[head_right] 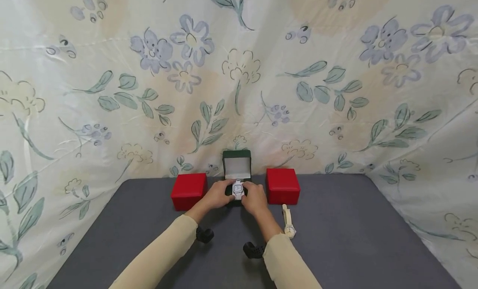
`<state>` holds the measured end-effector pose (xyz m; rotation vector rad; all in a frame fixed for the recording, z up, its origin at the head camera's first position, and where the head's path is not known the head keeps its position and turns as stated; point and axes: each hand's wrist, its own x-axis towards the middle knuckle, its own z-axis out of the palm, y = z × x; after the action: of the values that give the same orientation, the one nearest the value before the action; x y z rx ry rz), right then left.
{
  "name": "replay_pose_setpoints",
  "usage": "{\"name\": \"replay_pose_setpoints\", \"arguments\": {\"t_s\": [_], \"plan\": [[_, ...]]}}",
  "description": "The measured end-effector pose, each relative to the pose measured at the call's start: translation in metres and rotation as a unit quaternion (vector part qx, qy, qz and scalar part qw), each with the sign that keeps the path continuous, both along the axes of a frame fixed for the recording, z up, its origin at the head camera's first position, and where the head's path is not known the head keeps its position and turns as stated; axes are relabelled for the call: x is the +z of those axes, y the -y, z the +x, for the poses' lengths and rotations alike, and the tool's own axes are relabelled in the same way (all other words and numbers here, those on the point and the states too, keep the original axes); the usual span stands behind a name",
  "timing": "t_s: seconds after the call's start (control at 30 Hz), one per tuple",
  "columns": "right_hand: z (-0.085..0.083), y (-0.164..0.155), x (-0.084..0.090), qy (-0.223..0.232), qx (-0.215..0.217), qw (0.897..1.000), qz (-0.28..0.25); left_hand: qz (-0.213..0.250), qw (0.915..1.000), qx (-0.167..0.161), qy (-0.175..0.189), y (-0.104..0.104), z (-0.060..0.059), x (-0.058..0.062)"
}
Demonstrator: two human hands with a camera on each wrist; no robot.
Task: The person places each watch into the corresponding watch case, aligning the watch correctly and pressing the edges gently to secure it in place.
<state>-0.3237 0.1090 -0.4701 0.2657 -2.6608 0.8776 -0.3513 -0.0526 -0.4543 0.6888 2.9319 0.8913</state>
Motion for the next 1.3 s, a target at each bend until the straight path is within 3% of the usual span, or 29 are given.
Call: {"name": "replay_pose_setpoints", "arguments": {"t_s": [0.17,0.33,0.43,0.53,0.7,0.83,0.93,1.07,1.17,1.3], "plan": [[0.003,-0.005,-0.006,0.012,-0.003,0.999,-0.049,0.088,0.9940,0.063,0.014,0.000,-0.001,0.003],[0.010,-0.007,-0.009,0.038,-0.027,0.992,-0.121,0.205,0.9662,0.156,-0.017,-0.001,-0.008,0.017],[0.013,-0.008,-0.010,0.044,-0.032,0.988,-0.143,0.235,0.9518,0.196,-0.026,-0.002,-0.017,0.028],[0.015,-0.008,-0.012,0.040,-0.031,0.987,-0.151,0.250,0.9444,0.213,-0.007,-0.004,-0.027,0.037],[0.016,-0.007,-0.016,0.036,-0.028,0.985,-0.168,0.253,0.9424,0.212,0.054,-0.004,-0.044,0.049],[0.017,-0.003,-0.017,0.036,-0.020,0.982,-0.182,0.240,0.9398,0.218,0.108,-0.002,-0.051,0.052],[0.018,-0.001,-0.019,0.034,-0.016,0.982,-0.187,0.258,0.9278,0.214,0.164,-0.002,-0.051,0.050],[0.016,-0.003,-0.016,0.050,-0.019,0.980,-0.191,0.305,0.9052,0.192,0.226,-0.004,-0.048,0.044],[0.015,-0.007,-0.009,0.082,-0.028,0.975,-0.207,0.322,0.9002,0.171,0.238,-0.006,-0.045,0.039],[0.011,-0.013,0.006,0.113,-0.040,0.963,-0.242,0.320,0.9070,0.150,0.230,-0.009,-0.041,0.033]]}}
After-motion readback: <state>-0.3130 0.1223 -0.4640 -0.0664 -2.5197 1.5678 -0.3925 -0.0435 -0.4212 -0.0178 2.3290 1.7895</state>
